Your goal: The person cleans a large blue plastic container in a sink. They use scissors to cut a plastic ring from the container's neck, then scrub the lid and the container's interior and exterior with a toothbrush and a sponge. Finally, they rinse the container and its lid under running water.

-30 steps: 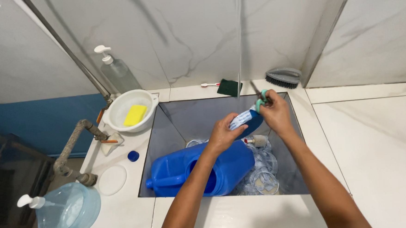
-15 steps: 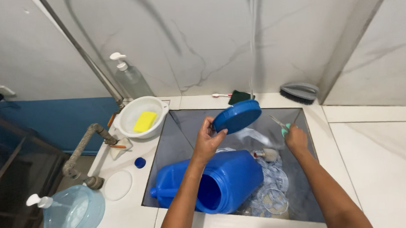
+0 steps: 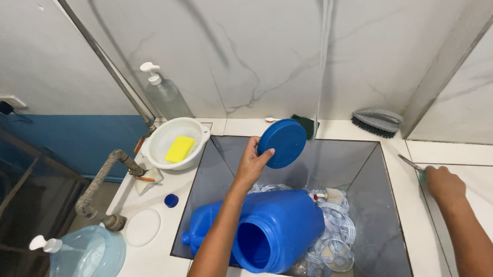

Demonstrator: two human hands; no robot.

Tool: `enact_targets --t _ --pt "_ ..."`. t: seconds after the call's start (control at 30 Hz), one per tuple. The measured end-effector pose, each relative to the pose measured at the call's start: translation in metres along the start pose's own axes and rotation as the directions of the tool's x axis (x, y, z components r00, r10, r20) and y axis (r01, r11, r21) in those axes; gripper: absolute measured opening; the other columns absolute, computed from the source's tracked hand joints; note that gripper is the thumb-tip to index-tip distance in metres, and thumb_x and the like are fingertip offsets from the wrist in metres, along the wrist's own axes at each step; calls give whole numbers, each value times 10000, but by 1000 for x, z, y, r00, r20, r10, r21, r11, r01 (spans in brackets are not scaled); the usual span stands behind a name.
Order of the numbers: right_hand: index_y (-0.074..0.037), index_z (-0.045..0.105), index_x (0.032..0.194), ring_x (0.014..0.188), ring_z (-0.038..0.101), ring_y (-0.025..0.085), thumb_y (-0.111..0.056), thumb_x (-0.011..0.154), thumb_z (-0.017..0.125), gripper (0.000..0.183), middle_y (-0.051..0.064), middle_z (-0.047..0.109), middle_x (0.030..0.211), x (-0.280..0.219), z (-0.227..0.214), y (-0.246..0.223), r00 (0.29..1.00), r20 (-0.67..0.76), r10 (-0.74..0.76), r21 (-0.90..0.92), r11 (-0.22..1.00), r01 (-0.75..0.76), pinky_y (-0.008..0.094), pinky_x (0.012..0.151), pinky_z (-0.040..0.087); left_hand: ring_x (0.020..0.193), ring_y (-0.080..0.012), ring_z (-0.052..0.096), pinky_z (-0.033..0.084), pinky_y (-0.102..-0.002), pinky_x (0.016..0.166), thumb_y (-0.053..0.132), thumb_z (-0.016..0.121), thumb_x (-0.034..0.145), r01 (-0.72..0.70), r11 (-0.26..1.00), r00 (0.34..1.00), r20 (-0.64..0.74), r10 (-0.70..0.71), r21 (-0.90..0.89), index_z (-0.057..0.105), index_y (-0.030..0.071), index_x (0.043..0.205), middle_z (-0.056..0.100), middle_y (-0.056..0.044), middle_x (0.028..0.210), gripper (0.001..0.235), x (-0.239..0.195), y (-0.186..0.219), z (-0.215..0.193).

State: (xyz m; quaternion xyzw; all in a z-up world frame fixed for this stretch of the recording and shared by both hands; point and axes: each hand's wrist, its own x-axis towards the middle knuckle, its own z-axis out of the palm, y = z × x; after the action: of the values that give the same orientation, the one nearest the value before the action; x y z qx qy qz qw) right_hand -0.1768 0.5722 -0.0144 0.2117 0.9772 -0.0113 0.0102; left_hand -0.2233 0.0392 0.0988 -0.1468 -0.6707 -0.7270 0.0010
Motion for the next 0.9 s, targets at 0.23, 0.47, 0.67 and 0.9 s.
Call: enact_targets --t 0.23,0.47,0.67,0.9 --pt "39 733 1090 810 754 235 -70 942 542 265 181 776 937 28 -43 -183 911 0 -412 782 568 257 392 775 592 989 -144 570 449 -361 897 262 608 1003 404 894 914 -129 -385 195 612 78 1215 635 -13 1059 281 85 -163 31" --pt "127 640 1124 877 731 269 28 971 526 214 243 703 1046 -1 -109 -299 838 283 -466 956 204 -209 346 828 618 931 -151 656 543 -371 807 244 603 973 584 762 808 115 -577 -281 678 102 1228 712 -26 1019 301 144 -235 102" --pt "178 587 1175 1003 733 292 -80 1067 456 308 282 694 1132 -20 -128 -315 876 246 -416 966 32 -256 332 930 610 897 -223 677 537 -397 703 289 599 985 486 850 870 18 -493 -201 687 -57 1279 722 -163 1066 463 127 -199 85" --pt "-35 765 1165 1008 734 374 -37 886 601 323 198 750 1082 46 -25 -439 914 -159 -372 519 756 399 449 923 577 1127 -266 681 577 -404 954 111 737 911 366 729 916 87 -391 -579 616 -50 1307 708 -155 1201 444 33 -141 -120"
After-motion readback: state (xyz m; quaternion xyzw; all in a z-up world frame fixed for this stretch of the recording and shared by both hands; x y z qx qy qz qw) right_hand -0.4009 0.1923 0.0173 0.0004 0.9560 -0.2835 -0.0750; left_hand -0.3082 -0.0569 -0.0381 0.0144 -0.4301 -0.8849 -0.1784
